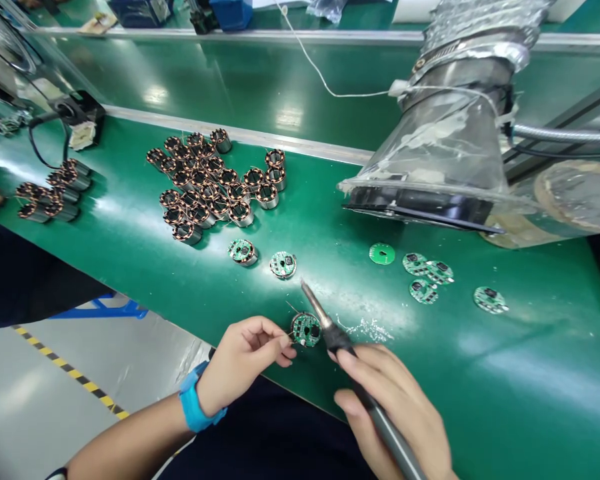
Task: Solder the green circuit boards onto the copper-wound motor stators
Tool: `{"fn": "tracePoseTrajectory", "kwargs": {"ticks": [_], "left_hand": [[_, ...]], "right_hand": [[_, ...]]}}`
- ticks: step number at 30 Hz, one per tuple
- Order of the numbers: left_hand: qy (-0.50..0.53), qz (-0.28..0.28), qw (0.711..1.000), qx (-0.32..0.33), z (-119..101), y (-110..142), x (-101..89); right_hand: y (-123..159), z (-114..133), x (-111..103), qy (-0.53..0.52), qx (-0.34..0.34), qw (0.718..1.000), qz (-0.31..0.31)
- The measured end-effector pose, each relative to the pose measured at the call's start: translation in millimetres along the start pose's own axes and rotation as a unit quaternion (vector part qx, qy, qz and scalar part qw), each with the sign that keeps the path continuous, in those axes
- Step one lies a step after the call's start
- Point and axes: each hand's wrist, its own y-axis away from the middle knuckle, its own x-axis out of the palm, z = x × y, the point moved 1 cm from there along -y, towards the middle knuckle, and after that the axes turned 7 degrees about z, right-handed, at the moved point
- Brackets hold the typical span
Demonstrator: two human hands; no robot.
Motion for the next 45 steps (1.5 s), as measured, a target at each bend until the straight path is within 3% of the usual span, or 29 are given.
{"fn": "tracePoseTrajectory", "kwargs": {"ticks": [3, 5, 8, 12, 15, 18, 20, 21, 22, 24, 27, 29, 32, 36, 45], "left_hand": [[-0.005, -0.004, 1.000, 0.002, 0.4, 1.4, -1.7], [-0.018, -0.017, 0.999, 0.029, 1.2, 1.9, -4.3], [-0.081, -0.044, 0.989, 0.116, 1.7, 0.6, -7.0], [-0.188, -0.069, 0.950, 0.241, 0.0, -3.8, -4.9], [-0.281, -0.081, 0.899, 0.326, -1.6, -6.0, -4.3], [-0.427, -0.060, 0.803, 0.411, -3.0, -5.7, -7.1], [-0.497, -0.037, 0.756, 0.424, -4.4, -5.0, -9.5], [-0.509, -0.026, 0.752, 0.419, -5.5, -4.7, -10.5], [-0.502, -0.017, 0.762, 0.409, -7.1, -4.5, -11.1], [-0.441, -0.011, 0.819, 0.367, -10.9, -4.8, -11.6], [-0.287, -0.003, 0.931, 0.225, -16.2, -8.0, -11.3], [-0.194, 0.020, 0.973, 0.122, -19.3, -10.8, -10.8], [-0.129, 0.060, 0.988, 0.056, -25.0, -14.1, -11.0], [-0.142, 0.074, 0.986, 0.040, -30.6, -16.8, -13.7], [-0.174, 0.085, 0.981, 0.029, -31.9, -21.6, -16.7]], "right_hand": [[-6.0, 2.3, 23.3, 0.046, -0.036, 0.998, 0.003], [-7.5, 3.3, 33.9, 0.065, -0.027, 0.997, -0.021], [-8.9, 5.1, 41.0, 0.079, -0.016, 0.995, -0.051], [-11.2, 6.0, 42.1, 0.085, -0.011, 0.995, -0.059], [-11.4, 5.9, 41.7, 0.076, -0.019, 0.995, -0.055], [-11.3, 6.4, 40.5, 0.064, -0.024, 0.996, -0.055], [-11.6, 6.9, 39.0, 0.054, -0.022, 0.997, -0.053], [-11.7, 7.0, 37.8, 0.049, -0.020, 0.997, -0.051], [-11.5, 7.1, 36.1, 0.045, -0.020, 0.998, -0.049], [-10.4, 7.0, 31.2, 0.037, -0.016, 0.998, -0.047], [-6.8, 7.0, 18.9, -0.003, 0.007, 0.998, -0.055], [-4.6, 8.2, 8.9, -0.048, 0.015, 0.997, -0.054], [-4.1, 12.0, -3.6, -0.086, -0.011, 0.996, -0.034], [-6.1, 16.0, -9.2, -0.088, -0.041, 0.995, -0.011], [-8.4, 16.8, -2.2, -0.093, -0.038, 0.995, 0.002]]}}
